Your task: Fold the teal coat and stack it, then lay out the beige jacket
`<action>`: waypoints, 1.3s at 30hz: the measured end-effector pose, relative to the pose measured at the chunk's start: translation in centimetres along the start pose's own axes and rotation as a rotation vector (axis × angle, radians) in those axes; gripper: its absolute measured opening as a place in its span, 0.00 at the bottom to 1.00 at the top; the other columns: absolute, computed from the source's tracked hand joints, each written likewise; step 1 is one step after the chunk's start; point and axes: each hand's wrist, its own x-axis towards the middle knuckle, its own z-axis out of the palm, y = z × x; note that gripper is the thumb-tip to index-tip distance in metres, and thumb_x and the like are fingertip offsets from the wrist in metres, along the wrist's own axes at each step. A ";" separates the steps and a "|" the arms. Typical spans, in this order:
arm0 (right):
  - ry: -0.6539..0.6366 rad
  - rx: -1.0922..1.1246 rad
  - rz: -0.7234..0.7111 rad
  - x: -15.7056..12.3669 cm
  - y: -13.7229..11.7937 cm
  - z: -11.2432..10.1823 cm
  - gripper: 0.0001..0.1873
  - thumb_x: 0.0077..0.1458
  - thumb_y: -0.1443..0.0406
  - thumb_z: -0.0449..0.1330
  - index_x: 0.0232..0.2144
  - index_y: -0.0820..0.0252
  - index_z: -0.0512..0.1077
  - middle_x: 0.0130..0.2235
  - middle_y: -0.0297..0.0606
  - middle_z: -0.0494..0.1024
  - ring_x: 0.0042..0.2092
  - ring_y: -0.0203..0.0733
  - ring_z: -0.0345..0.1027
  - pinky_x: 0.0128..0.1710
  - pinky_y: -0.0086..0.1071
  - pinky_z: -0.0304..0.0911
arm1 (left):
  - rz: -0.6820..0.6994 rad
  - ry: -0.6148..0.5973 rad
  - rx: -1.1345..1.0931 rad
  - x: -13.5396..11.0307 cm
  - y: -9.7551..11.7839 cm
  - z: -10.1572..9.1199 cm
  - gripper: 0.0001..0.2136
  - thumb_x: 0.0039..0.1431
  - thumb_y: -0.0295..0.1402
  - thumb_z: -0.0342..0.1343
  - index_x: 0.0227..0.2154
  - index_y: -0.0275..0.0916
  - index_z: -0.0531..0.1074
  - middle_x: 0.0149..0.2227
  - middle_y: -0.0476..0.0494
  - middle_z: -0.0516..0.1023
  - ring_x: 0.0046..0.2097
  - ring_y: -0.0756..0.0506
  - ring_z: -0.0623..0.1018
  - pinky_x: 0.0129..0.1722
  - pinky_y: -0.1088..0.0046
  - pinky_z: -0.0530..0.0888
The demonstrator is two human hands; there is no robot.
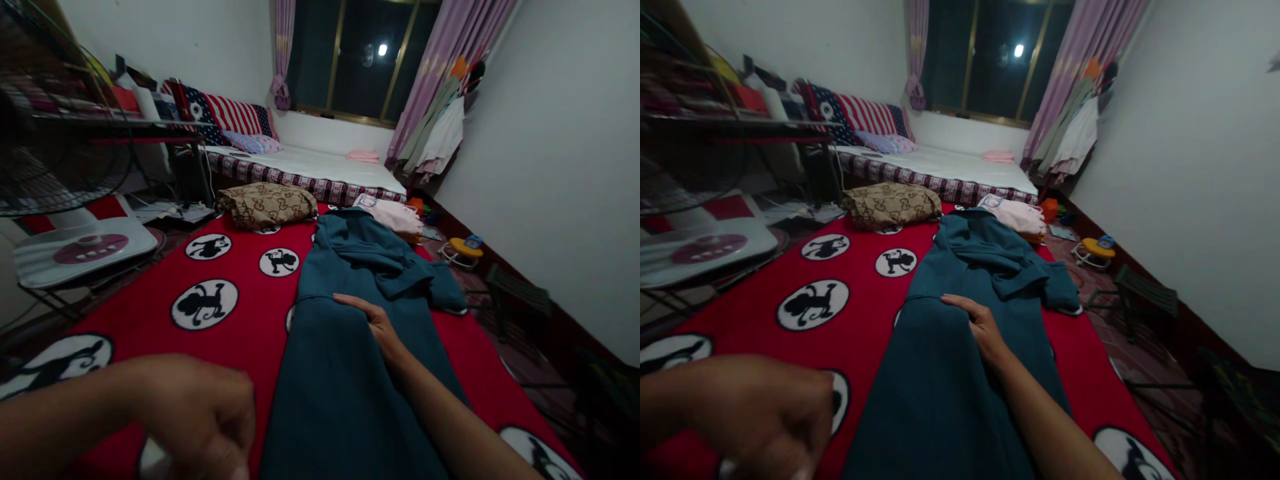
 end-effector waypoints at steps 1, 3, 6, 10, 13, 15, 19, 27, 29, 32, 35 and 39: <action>0.001 -0.026 -0.035 -0.1 0.0 0.0 0.17 0.57 0.56 0.58 0.48 0.50 0.75 0.53 0.38 0.75 0.56 0.47 0.67 0.59 0.48 0.59 | 0.055 0.120 0.013 0.2 0.9 -1.3 0.15 0.57 0.47 0.53 0.28 0.38 0.73 0.25 0.46 0.74 0.23 0.49 0.72 0.21 0.77 0.67; -0.004 -0.059 -0.088 -0.1 0.1 -0.1 0.17 0.58 0.56 0.57 0.48 0.49 0.75 0.53 0.39 0.75 0.56 0.46 0.67 0.58 0.47 0.60 | 0.234 0.464 0.132 1.6 2.5 -4.2 0.14 0.60 0.43 0.51 0.37 0.38 0.75 0.33 0.45 0.78 0.32 0.47 0.77 0.30 0.75 0.72; -0.011 -0.096 -0.140 -0.2 0.4 -0.3 0.18 0.60 0.54 0.55 0.48 0.50 0.75 0.54 0.40 0.74 0.56 0.46 0.67 0.57 0.45 0.62 | 0.459 0.904 0.488 5.9 4.1 -9.0 0.13 0.61 0.34 0.50 0.44 0.38 0.75 0.44 0.43 0.78 0.46 0.45 0.76 0.46 0.72 0.71; -0.003 -0.153 -0.171 -0.3 0.5 -0.4 0.19 0.61 0.53 0.53 0.49 0.51 0.75 0.54 0.42 0.74 0.55 0.47 0.68 0.55 0.44 0.63 | 0.508 1.189 0.764 11.8 5.6 -15.2 0.17 0.58 0.23 0.48 0.47 0.38 0.75 0.51 0.41 0.75 0.51 0.45 0.74 0.53 0.72 0.68; -0.015 -0.213 -0.208 -0.3 0.3 -0.3 0.18 0.61 0.55 0.53 0.49 0.49 0.74 0.53 0.41 0.75 0.54 0.46 0.68 0.53 0.43 0.64 | 0.325 1.292 0.788 14.5 7.2 -19.0 0.24 0.58 0.26 0.52 0.59 0.41 0.64 0.53 0.40 0.74 0.52 0.43 0.74 0.51 0.70 0.70; -0.031 -0.276 -0.261 -0.3 0.2 -0.2 0.17 0.62 0.57 0.52 0.49 0.49 0.74 0.52 0.41 0.75 0.53 0.45 0.68 0.52 0.42 0.64 | 0.203 1.301 0.782 15.6 8.4 -20.9 0.30 0.58 0.32 0.56 0.63 0.42 0.56 0.52 0.39 0.74 0.52 0.40 0.74 0.50 0.66 0.71; -0.017 -0.449 -0.367 -0.4 0.5 0.0 0.15 0.60 0.60 0.54 0.48 0.48 0.74 0.46 0.40 0.75 0.47 0.45 0.67 0.45 0.41 0.66 | 0.097 1.295 0.765 17.5 9.7 -23.2 0.28 0.48 0.41 0.65 0.52 0.40 0.69 0.48 0.35 0.76 0.50 0.33 0.76 0.47 0.60 0.72; 0.052 -0.608 -0.386 -0.3 0.8 0.2 0.15 0.56 0.62 0.58 0.47 0.48 0.74 0.42 0.39 0.74 0.41 0.43 0.64 0.38 0.37 0.64 | 0.210 1.484 0.698 19.5 10.3 -23.4 0.17 0.63 0.27 0.43 0.53 0.38 0.66 0.50 0.35 0.74 0.54 0.39 0.72 0.53 0.62 0.69; 0.106 -0.632 -0.383 -0.2 0.9 0.2 0.14 0.56 0.63 0.59 0.46 0.48 0.75 0.41 0.39 0.74 0.41 0.43 0.64 0.38 0.37 0.64 | 0.279 1.456 0.708 19.6 10.2 -23.5 0.19 0.63 0.27 0.41 0.56 0.36 0.62 0.54 0.35 0.71 0.57 0.41 0.70 0.56 0.64 0.66; 0.127 -0.684 -0.336 -0.2 1.2 0.3 0.14 0.56 0.65 0.59 0.45 0.47 0.75 0.41 0.38 0.75 0.41 0.43 0.65 0.37 0.35 0.65 | 0.359 1.288 0.752 19.8 9.5 -23.2 0.24 0.59 0.30 0.53 0.59 0.35 0.60 0.56 0.37 0.70 0.57 0.44 0.70 0.57 0.71 0.65; 0.101 -0.715 -0.325 -0.2 1.1 0.3 0.16 0.57 0.65 0.59 0.48 0.45 0.73 0.43 0.37 0.75 0.43 0.42 0.66 0.40 0.36 0.66 | 0.356 1.068 0.802 19.3 8.5 -22.0 0.36 0.53 0.35 0.60 0.63 0.35 0.54 0.62 0.34 0.62 0.62 0.42 0.65 0.59 0.71 0.63; -0.007 -0.690 -0.450 -0.3 0.2 0.6 0.11 0.60 0.64 0.57 0.44 0.49 0.75 0.42 0.37 0.76 0.42 0.40 0.68 0.42 0.36 0.66 | 0.195 1.057 0.798 18.0 7.0 -18.4 0.34 0.61 0.40 0.52 0.66 0.36 0.47 0.67 0.29 0.50 0.67 0.35 0.53 0.61 0.58 0.58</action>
